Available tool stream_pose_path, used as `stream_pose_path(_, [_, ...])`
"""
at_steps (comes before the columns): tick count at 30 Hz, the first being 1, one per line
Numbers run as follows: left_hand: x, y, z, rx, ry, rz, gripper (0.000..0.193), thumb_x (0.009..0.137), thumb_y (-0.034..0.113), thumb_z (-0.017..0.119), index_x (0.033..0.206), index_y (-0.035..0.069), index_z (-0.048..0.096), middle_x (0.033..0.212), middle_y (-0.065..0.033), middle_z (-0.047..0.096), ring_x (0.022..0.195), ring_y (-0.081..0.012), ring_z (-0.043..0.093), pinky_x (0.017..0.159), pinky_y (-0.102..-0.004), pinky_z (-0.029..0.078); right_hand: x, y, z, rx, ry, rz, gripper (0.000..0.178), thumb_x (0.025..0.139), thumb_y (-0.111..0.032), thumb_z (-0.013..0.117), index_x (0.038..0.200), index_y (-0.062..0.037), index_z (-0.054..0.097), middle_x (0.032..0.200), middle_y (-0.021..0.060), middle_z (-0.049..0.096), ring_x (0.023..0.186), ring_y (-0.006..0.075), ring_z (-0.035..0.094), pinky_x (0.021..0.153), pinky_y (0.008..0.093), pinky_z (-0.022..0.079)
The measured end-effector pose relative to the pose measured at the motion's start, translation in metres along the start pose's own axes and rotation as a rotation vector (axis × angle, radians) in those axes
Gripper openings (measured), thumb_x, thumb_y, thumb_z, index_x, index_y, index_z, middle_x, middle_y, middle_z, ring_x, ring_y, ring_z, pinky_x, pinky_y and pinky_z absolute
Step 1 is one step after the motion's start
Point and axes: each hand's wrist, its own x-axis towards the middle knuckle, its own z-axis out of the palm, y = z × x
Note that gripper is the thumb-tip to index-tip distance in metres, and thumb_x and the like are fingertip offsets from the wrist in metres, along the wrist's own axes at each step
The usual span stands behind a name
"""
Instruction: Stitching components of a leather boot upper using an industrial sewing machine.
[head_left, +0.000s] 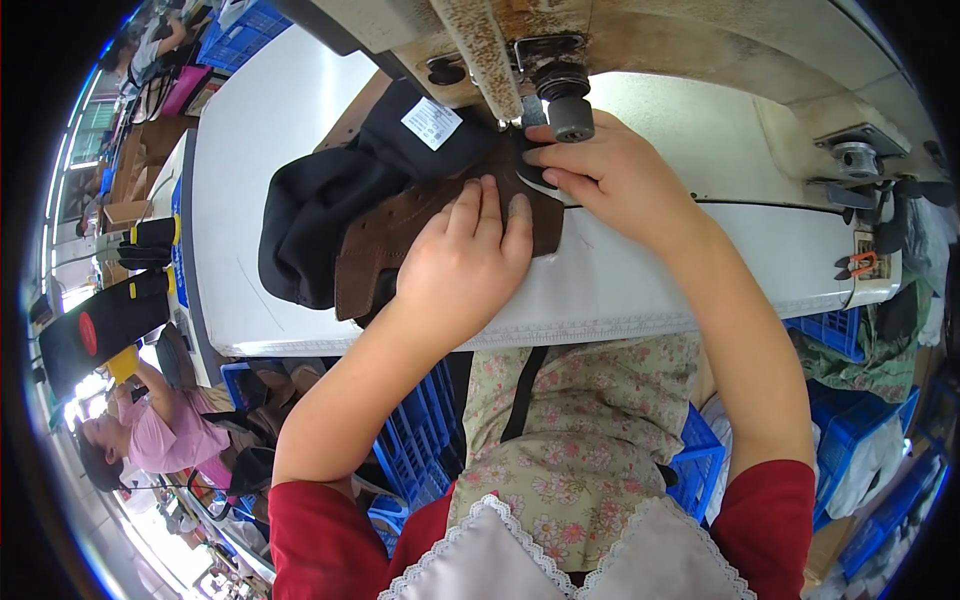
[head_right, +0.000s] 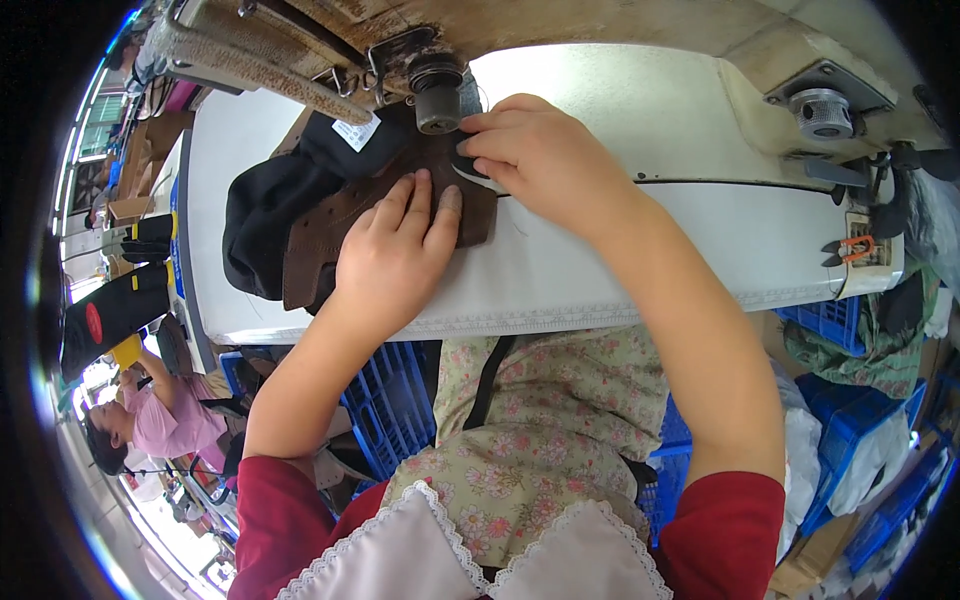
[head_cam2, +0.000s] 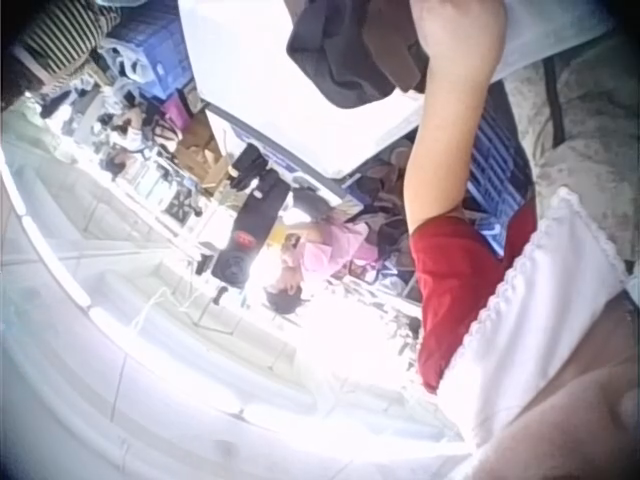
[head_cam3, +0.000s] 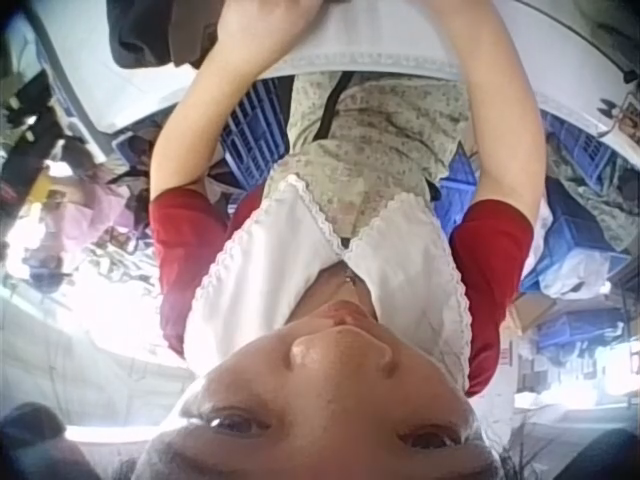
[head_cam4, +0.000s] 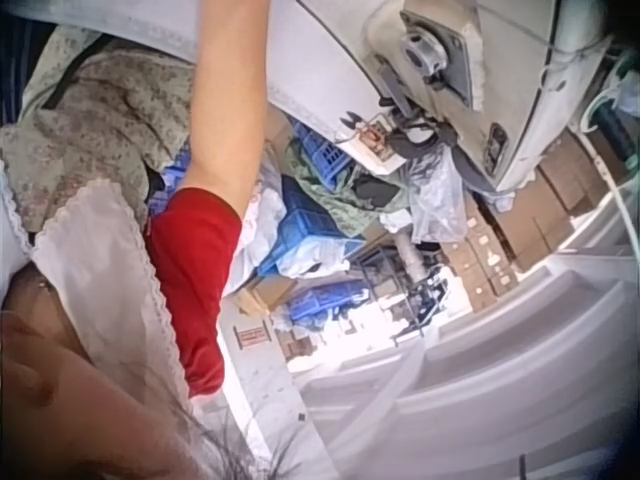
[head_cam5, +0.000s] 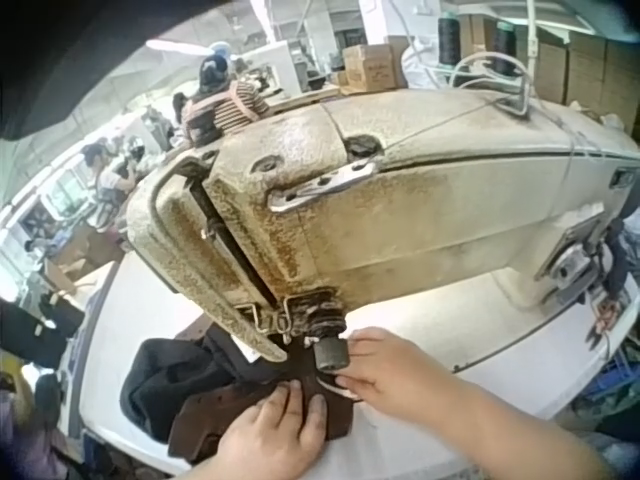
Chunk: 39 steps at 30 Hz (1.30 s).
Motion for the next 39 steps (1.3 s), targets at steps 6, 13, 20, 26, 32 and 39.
stream_pose_path(6, [0.0002,-0.0020,-0.0012,-0.029,0.000,0.009,0.045,0.075,0.015,0.061,0.117,0.001,0.065,0.115,-0.0253,0.068,0.105,-0.0332,0.067,0.075,-0.0346,0.057,-0.0003,0.0002,-0.0001,-0.019,-0.003,-0.005,0.020,0.082,-0.011,0.070,0.101,-0.0076,0.076,0.115,0.0055,0.072,0.106,0.0266,0.062,0.092,0.0380,0.052])
stream_pose_path(13, [-0.0010,-0.0012,-0.0003,-0.035,-0.009,0.004,0.045,0.075,0.015,0.061,0.118,0.002,0.065,0.115,-0.0261,0.068,0.106,-0.0336,0.066,0.076,-0.0352,0.057,-0.0017,-0.0027,0.0005,-0.034,-0.003,-0.005,0.022,0.079,-0.010,0.070,0.100,-0.0084,0.076,0.110,0.0047,0.072,0.106,0.0272,0.061,0.092,0.0383,0.051])
stream_pose_path(20, [0.0021,0.0010,-0.0027,-0.035,-0.017,0.005,0.044,0.075,0.015,0.061,0.117,0.001,0.066,0.114,-0.0265,0.068,0.106,-0.0345,0.066,0.077,-0.0356,0.057,-0.0021,-0.0037,0.0001,-0.072,0.012,-0.021,0.021,0.078,-0.009,0.070,0.099,-0.0075,0.076,0.106,0.0052,0.070,0.108,0.0280,0.060,0.092,0.0391,0.052])
stream_pose_path(26, [0.0024,0.0008,-0.0022,-0.035,-0.020,-0.001,0.045,0.075,0.015,0.061,0.117,0.001,0.066,0.114,-0.0265,0.068,0.105,-0.0347,0.067,0.079,-0.0357,0.057,-0.0010,-0.0052,-0.0023,-0.050,0.004,-0.014,0.021,0.078,-0.009,0.070,0.098,-0.0065,0.075,0.104,0.0056,0.070,0.109,0.0279,0.060,0.091,0.0389,0.052])
stream_pose_path(32, [0.0029,0.0011,-0.0032,-0.040,-0.022,-0.004,0.044,0.075,0.015,0.061,0.117,0.001,0.066,0.114,-0.0265,0.068,0.104,-0.0349,0.067,0.078,-0.0361,0.057,-0.0012,-0.0052,-0.0026,-0.031,0.012,-0.020,0.020,0.078,-0.008,0.070,0.097,-0.0053,0.075,0.103,0.0060,0.070,0.108,0.0278,0.061,0.090,0.0386,0.052])
stream_pose_path(39, [0.0070,0.0069,-0.0023,-0.016,-0.016,-0.011,0.043,0.075,0.016,0.061,0.116,0.002,0.066,0.112,-0.0261,0.069,0.104,-0.0344,0.067,0.076,-0.0355,0.057,-0.0015,-0.0007,-0.0035,-0.012,0.038,-0.018,0.020,0.077,-0.006,0.071,0.096,-0.0047,0.075,0.103,0.0068,0.071,0.107,0.0284,0.062,0.090,0.0386,0.053])
